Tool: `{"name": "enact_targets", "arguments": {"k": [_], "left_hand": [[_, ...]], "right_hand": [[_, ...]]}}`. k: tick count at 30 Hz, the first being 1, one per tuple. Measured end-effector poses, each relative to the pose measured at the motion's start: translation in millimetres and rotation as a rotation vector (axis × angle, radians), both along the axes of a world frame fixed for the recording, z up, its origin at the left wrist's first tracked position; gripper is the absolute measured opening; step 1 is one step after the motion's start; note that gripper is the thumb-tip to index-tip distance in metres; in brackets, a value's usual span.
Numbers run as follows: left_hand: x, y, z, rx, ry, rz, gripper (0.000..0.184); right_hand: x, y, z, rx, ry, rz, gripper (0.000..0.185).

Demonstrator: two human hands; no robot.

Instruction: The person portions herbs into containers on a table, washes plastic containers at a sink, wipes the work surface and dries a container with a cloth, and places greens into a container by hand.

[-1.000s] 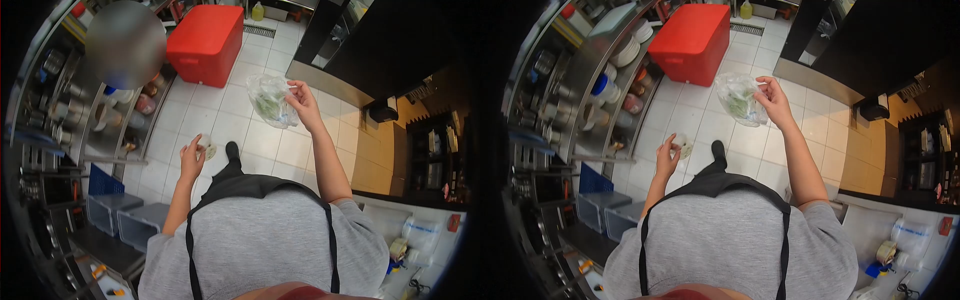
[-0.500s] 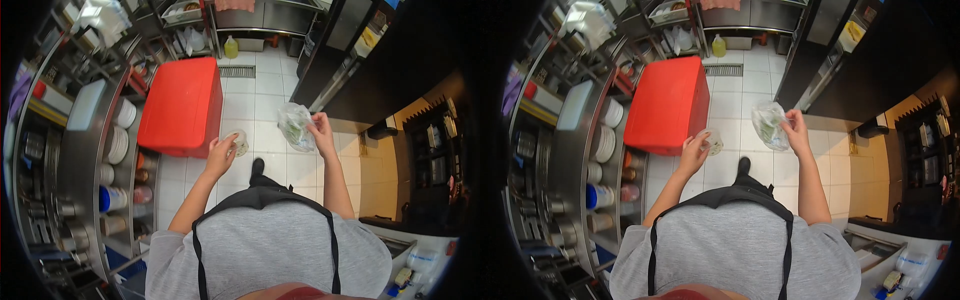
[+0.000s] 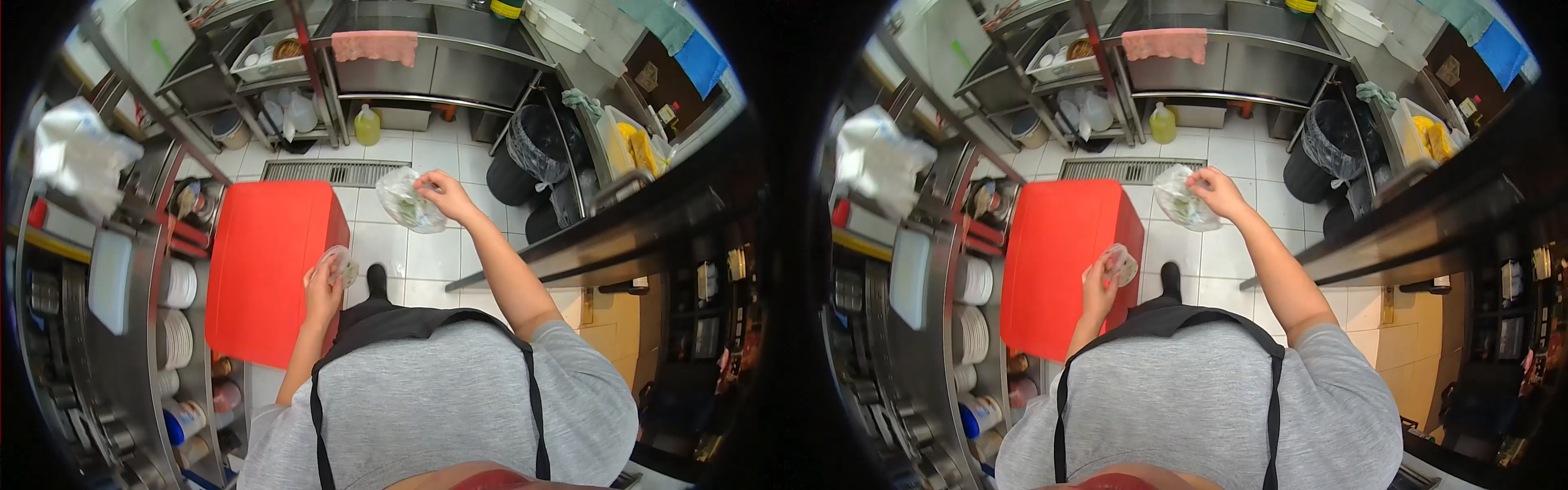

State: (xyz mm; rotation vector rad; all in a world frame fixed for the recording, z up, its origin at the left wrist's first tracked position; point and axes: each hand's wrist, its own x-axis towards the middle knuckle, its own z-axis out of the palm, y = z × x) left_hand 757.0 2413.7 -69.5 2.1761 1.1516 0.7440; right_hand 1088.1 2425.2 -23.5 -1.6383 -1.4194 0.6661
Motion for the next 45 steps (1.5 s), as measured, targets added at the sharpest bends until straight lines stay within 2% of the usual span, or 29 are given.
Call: {"name": "enact_targets", "arguments": {"k": [2, 6, 9, 11, 14, 17, 19, 20, 22, 23, 24, 25, 27, 30, 32, 34, 36, 37, 39, 40, 42, 43, 45], "left_hand": [[22.0, 47.1, -18.7, 0.002, 0.042, 0.021, 0.045], [99.5, 155.4, -41.9, -0.102, 0.010, -0.127, 0.044], [178.7, 229.9, -23.6, -0.012, 0.069, -0.291, 0.043], [233.9, 272.8, 1.1, 0.008, 0.043, -0.384, 0.042], [319.6, 328.8, 24.5, 0.162, -0.006, -0.546, 0.045], [394.5, 368.8, 27.6, 0.195, -0.013, -0.614, 0.043], [433.0, 380.0, 23.7, 0.162, 0.012, -0.609, 0.042], [449.6, 382.4, 19.2, 0.149, 0.002, -0.577, 0.040], [491.4, 390.4, 20.0, 0.098, 0.000, -0.529, 0.038], [508.3, 391.5, 20.3, 0.102, 0.010, -0.522, 0.038], [523.8, 396.3, 20.9, 0.084, 0.007, -0.569, 0.038], [541.7, 402.4, 22.8, 0.062, 0.004, -0.613, 0.038], [578.3, 415.1, 41.7, 0.053, 0.021, -0.637, 0.038], [636.0, 449.4, 65.6, 0.080, -0.023, -0.635, 0.038], [670.3, 478.2, 78.3, 0.116, -0.111, -0.604, 0.040], [707.3, 514.7, 89.0, 0.173, -0.164, -0.591, 0.039], [741.7, 552.2, 97.4, 0.267, -0.247, -0.577, 0.038], [758.0, 571.9, 98.5, 0.274, -0.255, -0.582, 0.038], [788.3, 607.6, 99.0, 0.275, -0.278, -0.563, 0.037], [801.7, 623.0, 95.1, 0.277, -0.270, -0.544, 0.038], [826.6, 651.2, 85.3, 0.277, -0.259, -0.535, 0.038], [838.0, 662.8, 79.8, 0.272, -0.231, -0.539, 0.039], [856.8, 677.8, 71.0, 0.258, -0.218, -0.533, 0.039]], "right_hand": [[27.5, 54.1, -13.5, -0.040, -0.052, -0.014, 0.019], [103.6, 124.5, -38.7, -0.064, -0.044, -0.142, 0.026], [182.5, 146.1, -36.5, -0.178, -0.046, -0.208, 0.032], [236.3, 149.3, -31.4, -0.297, 0.141, -0.367, 0.037], [318.5, 146.3, -40.8, -0.166, 0.491, -0.600, 0.037], [399.6, 149.6, -54.2, 0.019, 0.819, -0.824, 0.039], [463.1, 151.2, -82.4, 0.128, 0.930, -0.867, 0.054], [489.9, 152.7, -93.7, 0.126, 0.933, -0.862, 0.054], [541.6, 161.9, -107.5, 0.058, 0.981, -1.155, 0.066], [564.8, 159.3, -118.3, -0.063, 0.994, -1.090, 0.080], [581.3, 159.8, -124.7, -0.185, 0.921, -1.095, 0.082], [613.6, 158.2, -161.8, -0.284, 0.969, -1.112, 0.079], [629.3, 181.9, -148.8, -0.584, 0.831, -1.090, 0.070], [658.4, 248.2, -112.5, -0.644, 0.744, -0.674, 0.047], [677.4, 312.6, -55.6, -0.540, 0.613, -0.419, 0.044], [693.9, 372.1, 3.7, -0.362, 0.635, -0.154, 0.037], [714.5, 427.9, 43.7, -0.241, 0.540, -0.014, 0.038], [723.8, 455.1, 59.5, -0.236, 0.493, -0.062, 0.037], [758.0, 511.5, 68.0, -0.246, 0.222, -0.123, 0.038], [774.9, 535.7, 66.1, -0.253, 0.210, -0.119, 0.038], [808.5, 585.7, 62.5, -0.188, -0.337, -0.205, 0.044], [821.6, 606.4, 61.8, -0.189, -0.345, -0.199, 0.044], [846.6, 643.9, 56.9, -0.140, -0.673, -0.181, 0.051]]}}
